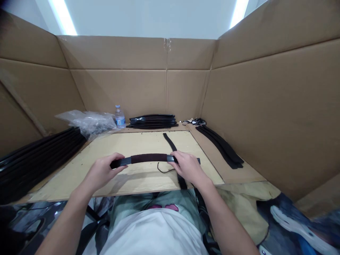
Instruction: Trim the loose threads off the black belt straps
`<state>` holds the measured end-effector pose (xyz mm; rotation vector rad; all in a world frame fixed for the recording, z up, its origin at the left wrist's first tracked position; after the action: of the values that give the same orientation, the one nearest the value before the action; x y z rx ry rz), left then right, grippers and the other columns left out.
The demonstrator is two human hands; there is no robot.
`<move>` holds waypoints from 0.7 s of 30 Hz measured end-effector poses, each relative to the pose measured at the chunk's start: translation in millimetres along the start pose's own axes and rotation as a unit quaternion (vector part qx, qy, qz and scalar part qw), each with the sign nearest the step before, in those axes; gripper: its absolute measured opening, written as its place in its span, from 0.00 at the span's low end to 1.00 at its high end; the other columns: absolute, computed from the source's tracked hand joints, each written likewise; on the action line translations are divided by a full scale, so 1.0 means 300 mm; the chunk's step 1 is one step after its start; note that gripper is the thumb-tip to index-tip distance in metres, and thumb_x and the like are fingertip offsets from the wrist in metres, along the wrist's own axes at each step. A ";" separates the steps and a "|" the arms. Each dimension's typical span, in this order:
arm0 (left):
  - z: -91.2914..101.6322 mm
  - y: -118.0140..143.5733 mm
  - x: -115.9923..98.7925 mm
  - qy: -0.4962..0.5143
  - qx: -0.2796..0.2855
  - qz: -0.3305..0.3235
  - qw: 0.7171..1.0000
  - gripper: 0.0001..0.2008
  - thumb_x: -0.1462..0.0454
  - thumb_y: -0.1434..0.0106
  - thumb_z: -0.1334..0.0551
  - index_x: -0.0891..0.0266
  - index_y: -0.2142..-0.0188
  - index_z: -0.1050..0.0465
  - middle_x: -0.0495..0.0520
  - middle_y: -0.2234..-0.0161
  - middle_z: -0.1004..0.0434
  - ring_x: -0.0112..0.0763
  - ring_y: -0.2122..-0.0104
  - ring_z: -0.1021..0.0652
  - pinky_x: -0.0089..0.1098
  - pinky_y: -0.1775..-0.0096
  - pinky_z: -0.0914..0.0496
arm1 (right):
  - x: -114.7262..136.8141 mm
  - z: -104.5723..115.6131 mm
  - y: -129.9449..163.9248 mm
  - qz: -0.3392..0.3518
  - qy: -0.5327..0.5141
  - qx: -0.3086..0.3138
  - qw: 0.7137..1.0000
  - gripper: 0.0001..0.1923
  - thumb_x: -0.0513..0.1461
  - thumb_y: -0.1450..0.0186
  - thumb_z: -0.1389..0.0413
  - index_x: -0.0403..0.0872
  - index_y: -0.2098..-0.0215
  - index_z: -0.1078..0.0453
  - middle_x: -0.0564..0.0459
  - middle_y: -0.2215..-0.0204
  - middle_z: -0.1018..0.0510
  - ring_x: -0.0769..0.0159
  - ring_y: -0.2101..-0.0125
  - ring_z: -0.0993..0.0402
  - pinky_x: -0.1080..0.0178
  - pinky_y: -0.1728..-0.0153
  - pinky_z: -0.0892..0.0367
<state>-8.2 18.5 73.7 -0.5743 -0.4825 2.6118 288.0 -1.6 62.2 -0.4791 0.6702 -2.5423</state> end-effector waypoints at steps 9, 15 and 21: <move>0.014 0.005 0.040 -0.076 0.002 0.039 0.996 0.06 0.59 0.45 0.40 0.56 0.69 0.33 0.48 0.72 0.24 0.34 0.73 0.25 0.29 0.74 0.39 | -0.072 0.029 0.017 -0.098 0.071 0.009 0.993 0.07 0.41 0.43 0.40 0.50 0.70 0.34 0.55 0.76 0.24 0.62 0.76 0.29 0.65 0.77 0.42; 0.007 0.011 0.036 -0.102 0.042 0.034 0.993 0.04 0.66 0.45 0.42 0.56 0.69 0.33 0.49 0.73 0.24 0.34 0.73 0.25 0.28 0.74 0.41 | -0.100 0.018 0.009 -0.096 0.111 -0.013 0.989 0.07 0.32 0.45 0.46 0.49 0.73 0.38 0.56 0.80 0.28 0.63 0.78 0.33 0.64 0.76 0.44; 0.015 0.013 0.056 -0.150 0.047 0.040 0.987 0.07 0.70 0.43 0.45 0.58 0.70 0.31 0.54 0.72 0.23 0.37 0.69 0.23 0.29 0.71 0.40 | -0.125 0.060 0.001 -0.040 0.109 -0.168 0.979 0.08 0.41 0.41 0.47 0.47 0.64 0.37 0.45 0.65 0.26 0.52 0.60 0.32 0.55 0.60 0.37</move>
<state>-25.3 22.0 70.5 -0.1730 -0.4321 2.7948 327.2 10.9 69.0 -0.3443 1.1967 -2.5877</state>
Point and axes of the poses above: each hand's wrist, its own y-axis away from the middle knuckle, its own z-axis out of the back of the hand, x = y × z, the point moved 4 cm from there along -y, towards the middle knuckle
